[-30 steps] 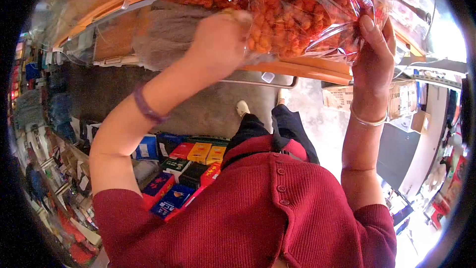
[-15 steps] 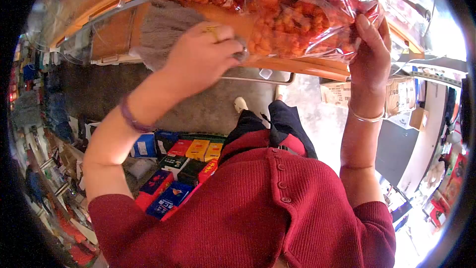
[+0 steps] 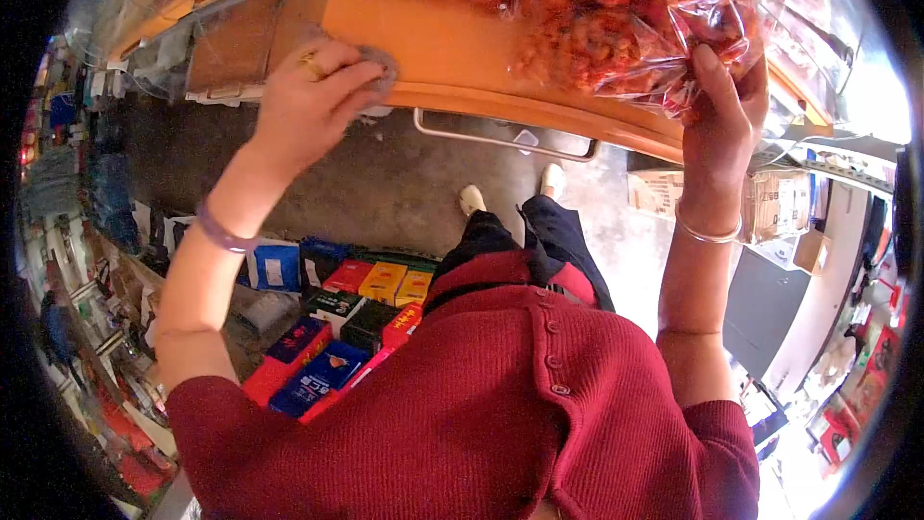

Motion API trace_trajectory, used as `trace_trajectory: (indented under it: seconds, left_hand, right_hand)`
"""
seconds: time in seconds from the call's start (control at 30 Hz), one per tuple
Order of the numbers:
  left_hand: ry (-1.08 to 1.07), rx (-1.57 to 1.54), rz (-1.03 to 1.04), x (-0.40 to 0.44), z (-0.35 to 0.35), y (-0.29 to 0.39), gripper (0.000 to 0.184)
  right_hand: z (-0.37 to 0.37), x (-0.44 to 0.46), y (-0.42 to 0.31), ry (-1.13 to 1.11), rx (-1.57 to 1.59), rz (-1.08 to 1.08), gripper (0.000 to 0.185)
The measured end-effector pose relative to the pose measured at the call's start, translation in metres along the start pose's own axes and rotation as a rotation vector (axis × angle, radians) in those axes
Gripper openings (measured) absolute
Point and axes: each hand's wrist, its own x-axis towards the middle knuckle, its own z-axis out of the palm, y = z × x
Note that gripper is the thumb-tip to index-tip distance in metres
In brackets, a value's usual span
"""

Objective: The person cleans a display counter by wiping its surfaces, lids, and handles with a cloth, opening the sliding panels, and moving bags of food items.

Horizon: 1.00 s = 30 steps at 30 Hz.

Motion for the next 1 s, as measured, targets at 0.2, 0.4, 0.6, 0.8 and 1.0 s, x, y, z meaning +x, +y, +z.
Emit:
trace_trajectory:
  seconds: [0.2,0.4,0.6,0.8,1.0]
  left_hand:
    - [0.064,-0.039,0.023,0.050,0.035,0.074,0.025]
    - [0.065,-0.171,-0.134,0.015,0.006,0.016,0.023]
    - [-0.174,-0.272,-0.351,0.051,0.008,0.044,0.021]
    - [-0.127,-0.298,-0.325,0.025,-0.005,0.013,0.021]
    - [-0.253,-0.218,-0.368,0.060,0.010,0.049,0.027]
  right_hand:
    - [0.016,0.000,0.004,0.047,0.009,-0.033,0.046]
    - [0.015,0.004,0.006,0.047,-0.004,-0.040,0.041]
    - [0.014,0.005,0.005,0.048,0.027,-0.029,0.038]
    - [0.010,0.005,0.006,0.034,0.018,0.003,0.040]
    - [0.023,-0.003,0.005,0.033,-0.017,-0.041,0.044]
